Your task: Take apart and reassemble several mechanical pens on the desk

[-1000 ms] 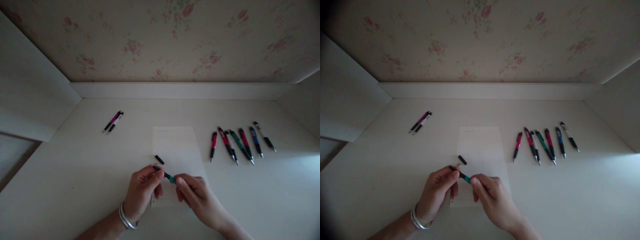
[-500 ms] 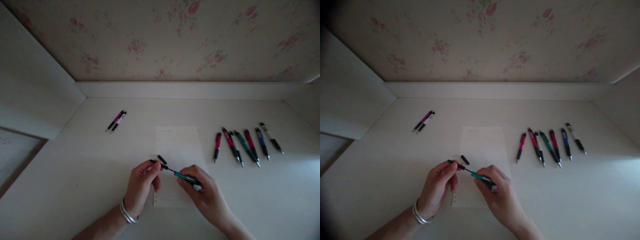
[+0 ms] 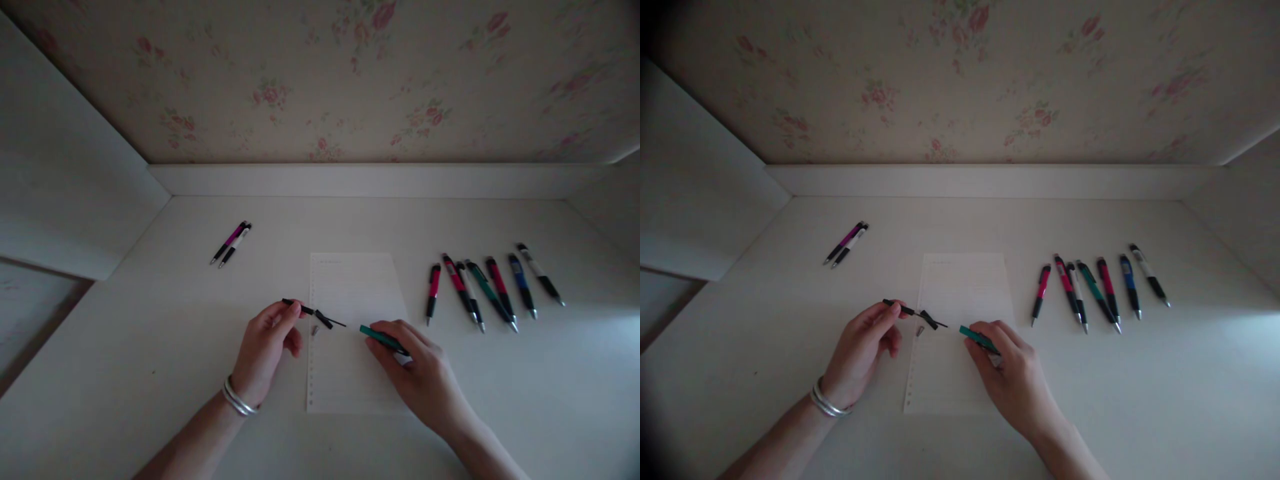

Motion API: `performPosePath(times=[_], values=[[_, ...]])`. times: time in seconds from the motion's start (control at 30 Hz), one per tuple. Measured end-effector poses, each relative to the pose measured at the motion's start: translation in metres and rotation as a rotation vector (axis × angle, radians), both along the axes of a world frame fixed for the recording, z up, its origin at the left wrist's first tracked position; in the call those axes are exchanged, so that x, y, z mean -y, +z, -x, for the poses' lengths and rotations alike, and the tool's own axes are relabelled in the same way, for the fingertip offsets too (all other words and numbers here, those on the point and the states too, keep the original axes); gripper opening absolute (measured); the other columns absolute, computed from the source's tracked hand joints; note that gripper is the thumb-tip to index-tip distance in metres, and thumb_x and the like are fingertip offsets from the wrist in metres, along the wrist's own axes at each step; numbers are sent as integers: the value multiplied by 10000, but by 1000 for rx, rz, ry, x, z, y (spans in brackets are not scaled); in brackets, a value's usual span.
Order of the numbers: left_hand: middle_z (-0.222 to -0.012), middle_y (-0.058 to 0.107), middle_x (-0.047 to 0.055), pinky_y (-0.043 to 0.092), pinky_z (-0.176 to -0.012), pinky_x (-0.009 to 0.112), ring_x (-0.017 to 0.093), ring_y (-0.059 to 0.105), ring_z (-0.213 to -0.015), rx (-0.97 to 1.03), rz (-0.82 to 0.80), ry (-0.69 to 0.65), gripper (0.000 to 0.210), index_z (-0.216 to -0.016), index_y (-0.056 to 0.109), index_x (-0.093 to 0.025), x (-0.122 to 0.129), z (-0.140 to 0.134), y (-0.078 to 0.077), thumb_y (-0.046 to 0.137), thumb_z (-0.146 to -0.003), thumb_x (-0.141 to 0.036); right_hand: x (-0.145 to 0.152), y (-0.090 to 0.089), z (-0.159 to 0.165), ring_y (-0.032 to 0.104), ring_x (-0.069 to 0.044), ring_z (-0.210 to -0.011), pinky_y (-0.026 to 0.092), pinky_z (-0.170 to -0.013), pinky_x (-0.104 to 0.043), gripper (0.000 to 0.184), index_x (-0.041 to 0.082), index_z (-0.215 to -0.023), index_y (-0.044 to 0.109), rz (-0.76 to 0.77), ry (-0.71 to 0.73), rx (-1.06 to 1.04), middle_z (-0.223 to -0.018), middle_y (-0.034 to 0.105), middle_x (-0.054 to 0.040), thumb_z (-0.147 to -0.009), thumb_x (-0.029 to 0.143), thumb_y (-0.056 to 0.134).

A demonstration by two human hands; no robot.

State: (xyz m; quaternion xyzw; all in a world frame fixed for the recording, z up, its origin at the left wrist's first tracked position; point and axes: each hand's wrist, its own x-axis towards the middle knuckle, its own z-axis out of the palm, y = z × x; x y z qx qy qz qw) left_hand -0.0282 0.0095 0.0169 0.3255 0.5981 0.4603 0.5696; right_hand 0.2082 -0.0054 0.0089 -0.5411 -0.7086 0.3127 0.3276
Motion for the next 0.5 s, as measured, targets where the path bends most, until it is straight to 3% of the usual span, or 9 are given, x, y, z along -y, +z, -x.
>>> performPosePath(times=[0.13,0.3,0.5], values=[[-639,625,-11,434,-405,179,83,536,-452,0,2,1,339,-825,665,-129,1,-2,2,705,-820,-466,-3,-11,-5,662,-234,-829,557,-751,-376,185,228,-1068,702,-231,11,221,-939,699,-93,-933,244,577],[-860,699,48,474,-404,194,99,601,-489,-25,-12,13,356,-908,637,-136,2,-5,3,685,-830,-480,-2,-21,-10,649,-231,-857,529,-741,-380,327,235,-1112,704,-417,18,328,-1019,683,-97,-905,77,506],[-1016,723,96,513,-425,228,133,655,-511,-37,-60,-23,355,-1011,538,-186,5,-7,1,607,-881,-509,-1,-17,-9,631,-226,-899,532,-763,-364,368,214,-1106,689,-458,-18,283,-1042,650,-102,-876,3,493]])
